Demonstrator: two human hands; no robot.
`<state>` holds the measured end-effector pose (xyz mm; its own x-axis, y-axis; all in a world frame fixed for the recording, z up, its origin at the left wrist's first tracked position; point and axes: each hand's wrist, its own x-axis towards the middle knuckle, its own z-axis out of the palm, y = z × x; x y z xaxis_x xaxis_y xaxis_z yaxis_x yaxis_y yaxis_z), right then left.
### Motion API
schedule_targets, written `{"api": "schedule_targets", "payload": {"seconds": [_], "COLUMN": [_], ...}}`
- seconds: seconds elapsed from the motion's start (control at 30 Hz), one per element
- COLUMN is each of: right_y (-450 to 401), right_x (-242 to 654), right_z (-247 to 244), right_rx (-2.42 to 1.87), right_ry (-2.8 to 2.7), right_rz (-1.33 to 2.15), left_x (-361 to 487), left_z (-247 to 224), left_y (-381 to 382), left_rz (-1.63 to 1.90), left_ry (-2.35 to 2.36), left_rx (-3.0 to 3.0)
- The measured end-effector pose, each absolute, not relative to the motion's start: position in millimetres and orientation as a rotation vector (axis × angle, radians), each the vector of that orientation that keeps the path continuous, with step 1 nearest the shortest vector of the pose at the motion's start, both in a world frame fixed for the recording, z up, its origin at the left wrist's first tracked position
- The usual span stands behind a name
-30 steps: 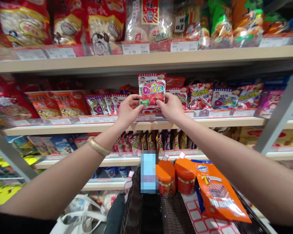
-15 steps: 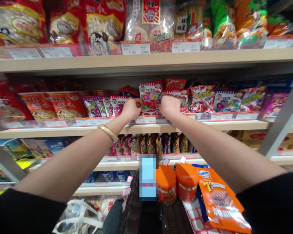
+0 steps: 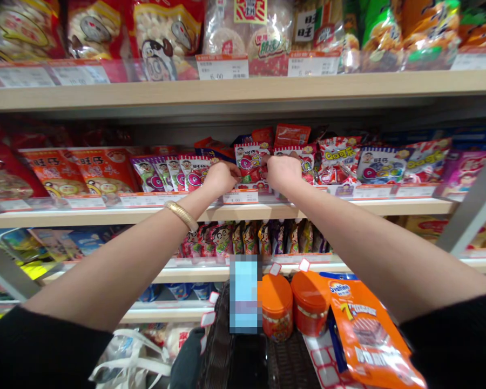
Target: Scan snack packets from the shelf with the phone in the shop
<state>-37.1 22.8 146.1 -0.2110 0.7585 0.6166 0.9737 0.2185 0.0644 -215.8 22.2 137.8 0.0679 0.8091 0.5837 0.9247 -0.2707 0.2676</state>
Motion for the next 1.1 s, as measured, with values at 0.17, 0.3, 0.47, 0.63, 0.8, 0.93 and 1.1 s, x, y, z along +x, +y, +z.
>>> {"api": "schedule_targets", "payload": {"seconds": [0.17, 0.3, 0.47, 0.63, 0.8, 0.93, 1.1], "right_y": [28, 32, 29, 27, 22, 13, -1], "right_x": [-37, -33, -34, -39, -40, -41, -54], "right_z": [147, 147, 148, 151, 153, 155, 149], "right_rx": [-1.539, -1.479, -1.509, -1.561, -1.575, -1.576, -1.411], "right_ry": [-2.091, -2.14, -2.149, -2.185, -2.236, -2.227, -2.158], "right_rz": [-0.584, -0.549, -0.562, -0.589, -0.586, -0.613, -0.541], "left_x": [-216, -216, -217, -218, -214, -212, -232], "left_z": [135, 133, 133, 133, 138, 140, 132], "left_y": [23, 22, 23, 23, 14, -3, -31], "left_rz": [-1.051, -1.115, -1.126, -1.094, -0.943, -0.854, -0.973], "left_ry": [-1.773, -1.759, -1.763, -1.75, -1.784, -1.819, -1.656], "left_rx": [-2.108, -2.063, -2.057, -2.121, -2.13, -2.061, -1.949]}}
